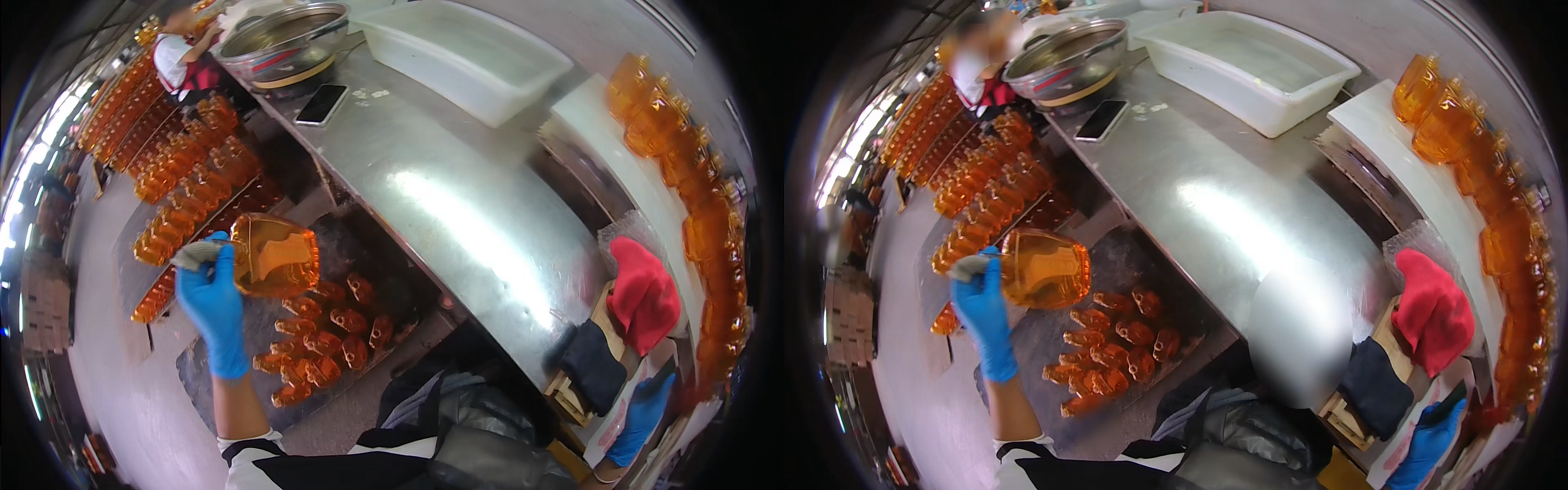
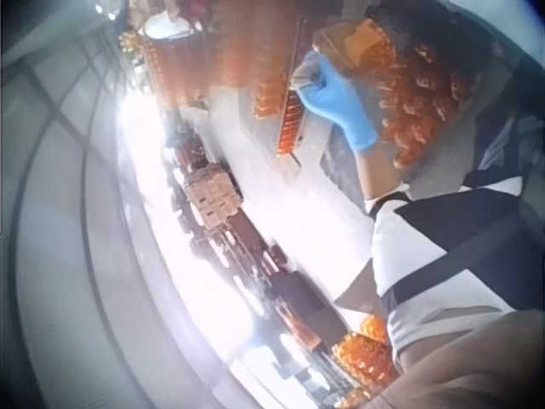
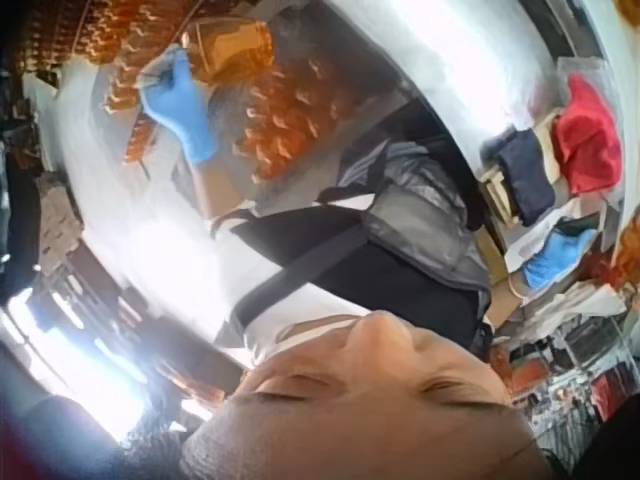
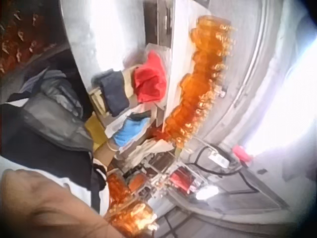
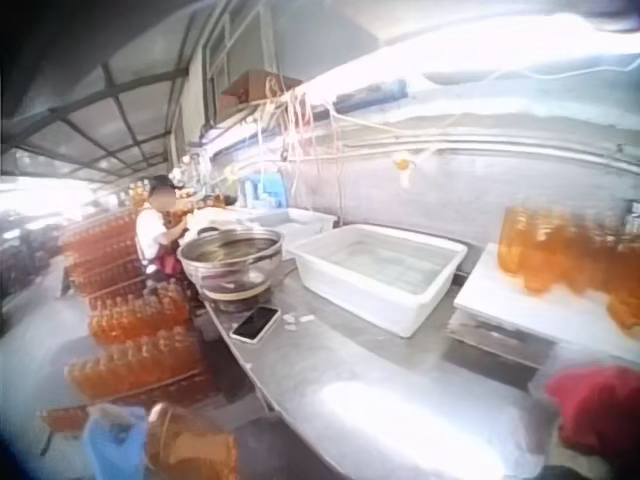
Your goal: The person applies adhesive labels to the front of amber plastic bottles filled with liquid. They pick up a bottle, peel a label from a sheet, and smooth it onto the bottle surface. The labeled bottles are then placed on a nearby shelf.
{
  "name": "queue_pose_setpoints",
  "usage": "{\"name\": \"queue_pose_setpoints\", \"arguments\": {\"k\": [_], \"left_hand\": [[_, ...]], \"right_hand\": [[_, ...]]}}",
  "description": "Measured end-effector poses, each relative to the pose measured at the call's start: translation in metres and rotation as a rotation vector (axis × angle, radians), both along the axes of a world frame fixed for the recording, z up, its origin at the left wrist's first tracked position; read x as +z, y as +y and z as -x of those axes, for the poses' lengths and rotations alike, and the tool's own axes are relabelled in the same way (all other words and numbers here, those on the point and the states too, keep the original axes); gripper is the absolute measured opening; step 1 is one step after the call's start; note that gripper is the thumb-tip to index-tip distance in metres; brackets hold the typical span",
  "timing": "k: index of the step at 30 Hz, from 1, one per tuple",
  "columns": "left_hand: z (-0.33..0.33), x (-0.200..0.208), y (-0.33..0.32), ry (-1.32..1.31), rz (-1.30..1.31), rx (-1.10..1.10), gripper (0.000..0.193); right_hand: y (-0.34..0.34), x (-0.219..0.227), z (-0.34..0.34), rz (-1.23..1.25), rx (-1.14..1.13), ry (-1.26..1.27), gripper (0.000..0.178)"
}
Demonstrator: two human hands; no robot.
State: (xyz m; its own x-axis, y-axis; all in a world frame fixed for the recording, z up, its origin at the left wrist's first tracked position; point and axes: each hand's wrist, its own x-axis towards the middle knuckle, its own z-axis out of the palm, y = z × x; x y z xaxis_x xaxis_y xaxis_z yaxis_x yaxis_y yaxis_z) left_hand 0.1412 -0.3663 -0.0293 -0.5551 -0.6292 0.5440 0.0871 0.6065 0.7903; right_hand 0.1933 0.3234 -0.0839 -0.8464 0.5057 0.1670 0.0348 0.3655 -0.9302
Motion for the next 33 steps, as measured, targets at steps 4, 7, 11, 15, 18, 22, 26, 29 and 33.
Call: {"name": "queue_pose_setpoints", "arguments": {"k": [4, 7, 11, 15, 18, 22, 26, 29, 33], "left_hand": [[0.071, -0.158, -0.064, -0.117, 0.066, 0.082, 0.019], [0.1, -0.306, -0.105, -0.316, -0.077, 0.068, 0.016], [0.126, -0.409, -0.081, -0.23, -0.595, 0.006, 0.024], [0.109, -0.492, -0.101, -0.651, -0.035, 0.398, 0.019], [0.117, -0.472, -0.078, -0.794, -0.251, 0.444, 0.019], [0.121, -0.423, -0.081, -0.662, -0.292, 0.588, 0.019], [0.151, -0.262, -0.049, -0.094, -0.125, 0.651, 0.02], [0.173, -0.091, 0.036, 0.292, 0.03, 0.38, 0.02], [0.261, 0.037, 0.252, 0.554, -0.128, -0.399, 0.017]], "right_hand": [[0.059, 0.002, -0.034, 0.684, -0.011, 0.05, 0.048], [0.049, 0.017, -0.052, 0.881, 0.03, 0.137, 0.035], [0.041, 0.038, -0.089, 1.084, -0.335, 0.341, 0.029], [0.046, 0.04, -0.083, 1.034, -0.123, 0.255, 0.034], [0.02, 0.061, -0.039, 1.177, -0.317, 0.445, 0.033], [0.008, 0.067, 0.022, 0.799, -0.455, 0.334, 0.025], [0.014, 0.089, 0.029, 0.874, -0.129, 0.228, 0.032], [-0.009, 0.103, 0.011, 0.921, -0.274, 0.114, 0.035], [-0.034, 0.071, 0.066, 0.774, -0.227, 0.032, 0.023]]}}
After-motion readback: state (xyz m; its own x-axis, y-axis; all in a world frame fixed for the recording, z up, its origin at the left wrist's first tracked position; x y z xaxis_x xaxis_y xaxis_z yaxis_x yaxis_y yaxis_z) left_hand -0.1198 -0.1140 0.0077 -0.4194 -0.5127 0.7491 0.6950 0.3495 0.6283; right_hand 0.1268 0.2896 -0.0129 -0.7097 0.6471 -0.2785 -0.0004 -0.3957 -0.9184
